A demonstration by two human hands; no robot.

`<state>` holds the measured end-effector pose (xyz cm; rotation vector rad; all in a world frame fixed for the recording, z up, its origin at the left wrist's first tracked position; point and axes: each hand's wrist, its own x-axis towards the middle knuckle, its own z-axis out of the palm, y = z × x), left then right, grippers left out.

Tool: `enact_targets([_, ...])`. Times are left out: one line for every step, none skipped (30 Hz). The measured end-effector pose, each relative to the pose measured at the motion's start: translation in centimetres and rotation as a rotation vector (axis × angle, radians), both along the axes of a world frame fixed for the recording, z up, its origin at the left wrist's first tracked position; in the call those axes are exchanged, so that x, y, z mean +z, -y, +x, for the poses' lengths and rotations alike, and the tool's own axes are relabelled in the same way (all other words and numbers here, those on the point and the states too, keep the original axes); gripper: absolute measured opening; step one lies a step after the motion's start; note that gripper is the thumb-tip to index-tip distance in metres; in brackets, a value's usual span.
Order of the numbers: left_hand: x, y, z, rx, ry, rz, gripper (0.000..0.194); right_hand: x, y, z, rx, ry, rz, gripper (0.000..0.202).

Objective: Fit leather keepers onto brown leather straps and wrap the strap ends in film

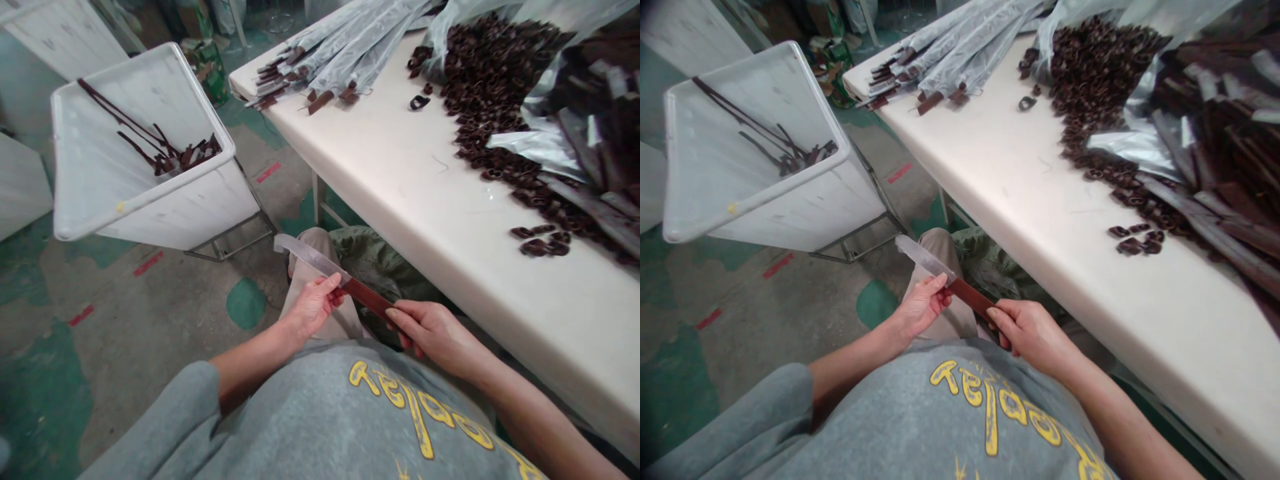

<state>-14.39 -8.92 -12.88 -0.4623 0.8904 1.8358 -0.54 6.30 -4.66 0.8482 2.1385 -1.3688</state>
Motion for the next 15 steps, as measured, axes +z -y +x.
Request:
enact_targets([0.1,-0.2,0.7,-0.057,0.01,0.024,0.03,-0.2,0.3,-0.4,-0.006,-0.023,0.008,0.042])
enact_targets([0.2,-0.4,1.4,-0.109,0.018,0.044,0.031,-0.5,0.6,-0.9,-0.015,-0.046,0.0,0.041])
enact_targets([0.3,-0.6,1.9,-0.147,0.019,0.056,0.032,-0.7,0.8,-1.3,-0.025,-0.067,-0.015,0.04])
enact_targets([0.4,-0.7,2.2,-0.168,0.017,0.063,0.033,-0.8,1.0,-1.5,-0.026,-0.084,-0.033,0.04])
enact_targets([0.6,-0.7,2.2,-0.167,0.012,0.062,0.033,-0.8,1.0,-1.4,-0.017,-0.094,-0.052,0.039])
enact_targets([0.6,-0.6,2.1,-0.149,0.009,0.056,0.033,-0.7,1.0,-1.1,-0.004,-0.095,-0.066,0.039])
enact_targets([0.7,-0.5,1.7,-0.119,0.007,0.046,0.033,-0.5,0.8,-0.6,0.012,-0.084,-0.072,0.038])
enact_targets([0.7,-0.3,1.4,-0.091,0.007,0.034,0.032,-0.2,0.7,0.1,0.024,-0.066,-0.067,0.038])
enact_targets([0.7,-0.2,1.1,-0.072,0.007,0.023,0.032,0.0,0.6,0.8,0.028,-0.043,-0.051,0.038])
enact_targets([0.6,-0.1,0.9,-0.067,0.009,0.016,0.032,0.2,0.5,1.4,0.029,-0.022,-0.026,0.039])
enact_targets([0.6,-0.1,0.9,-0.078,0.011,0.015,0.032,0.4,0.6,1.8,0.029,-0.008,0.002,0.04])
enact_targets([0.6,-0.1,1.0,-0.101,0.012,0.019,0.033,0.4,0.8,2.1,0.035,-0.009,0.03,0.041])
enact_targets([0.6,-0.2,1.3,-0.135,0.015,0.027,0.034,0.3,1.0,2.0,0.043,-0.026,0.056,0.041])
enact_targets([0.6,-0.3,1.7,-0.177,0.018,0.039,0.035,0.1,1.3,1.8,0.047,-0.053,0.077,0.04])
enact_targets([0.7,-0.4,2.2,-0.22,0.017,0.054,0.037,-0.1,1.5,1.5,0.047,-0.082,0.09,0.04])
